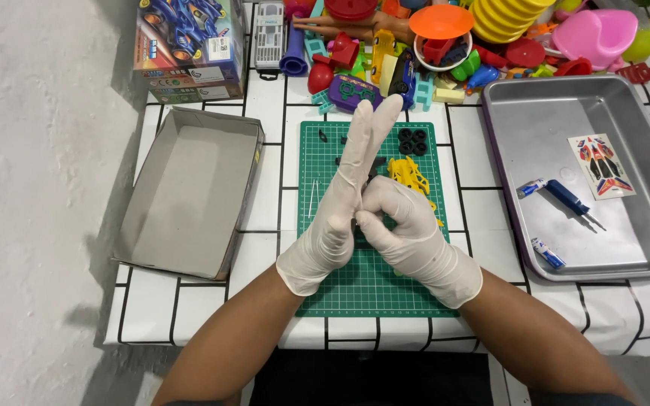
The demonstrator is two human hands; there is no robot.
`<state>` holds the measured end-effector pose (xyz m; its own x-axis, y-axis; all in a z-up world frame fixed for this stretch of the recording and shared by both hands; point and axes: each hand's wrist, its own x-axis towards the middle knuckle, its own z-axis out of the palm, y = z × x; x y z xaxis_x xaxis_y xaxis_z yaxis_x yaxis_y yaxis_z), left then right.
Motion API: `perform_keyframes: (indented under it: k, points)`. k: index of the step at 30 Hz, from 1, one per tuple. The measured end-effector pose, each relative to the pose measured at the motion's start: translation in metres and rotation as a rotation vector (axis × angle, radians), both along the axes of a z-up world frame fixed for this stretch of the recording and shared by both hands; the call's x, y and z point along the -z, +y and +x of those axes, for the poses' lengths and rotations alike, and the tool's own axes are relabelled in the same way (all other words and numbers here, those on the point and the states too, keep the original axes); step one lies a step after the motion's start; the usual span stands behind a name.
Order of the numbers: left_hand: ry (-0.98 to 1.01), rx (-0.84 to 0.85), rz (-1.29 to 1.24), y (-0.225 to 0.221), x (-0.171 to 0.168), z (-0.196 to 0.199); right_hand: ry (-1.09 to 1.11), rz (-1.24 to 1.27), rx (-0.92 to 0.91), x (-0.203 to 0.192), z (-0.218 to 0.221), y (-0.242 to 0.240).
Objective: Assembling a mini 4WD toy car by fitting gears, axles, and chassis components together on an assembly mat.
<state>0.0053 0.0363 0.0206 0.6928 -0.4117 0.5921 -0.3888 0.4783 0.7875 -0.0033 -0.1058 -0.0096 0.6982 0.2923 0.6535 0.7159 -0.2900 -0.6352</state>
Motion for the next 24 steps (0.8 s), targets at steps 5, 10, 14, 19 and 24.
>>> perform_keyframes:
  k: [5, 10, 14, 19, 24]
  points:
    - [-0.214, -0.115, 0.211, 0.009, -0.002, 0.013, 0.341, 0.057, -0.357, -0.012, -0.006, -0.010]
    - [-0.156, -0.026, 0.086, 0.005, 0.005, 0.011, 0.330, -0.108, -0.337, -0.009, -0.002, -0.007]
    - [-0.105, 0.018, 0.011, 0.001, 0.012, 0.009, 0.152, -0.127, -0.171, 0.000, 0.000, 0.000]
    - [-0.112, -0.005, 0.047, 0.001, 0.013, 0.008, 0.197, -0.090, -0.120, -0.006, -0.001, 0.001]
    - [-0.174, -0.088, 0.047, 0.002, 0.018, 0.013, 0.142, -0.125, -0.094, -0.014, 0.000, -0.006]
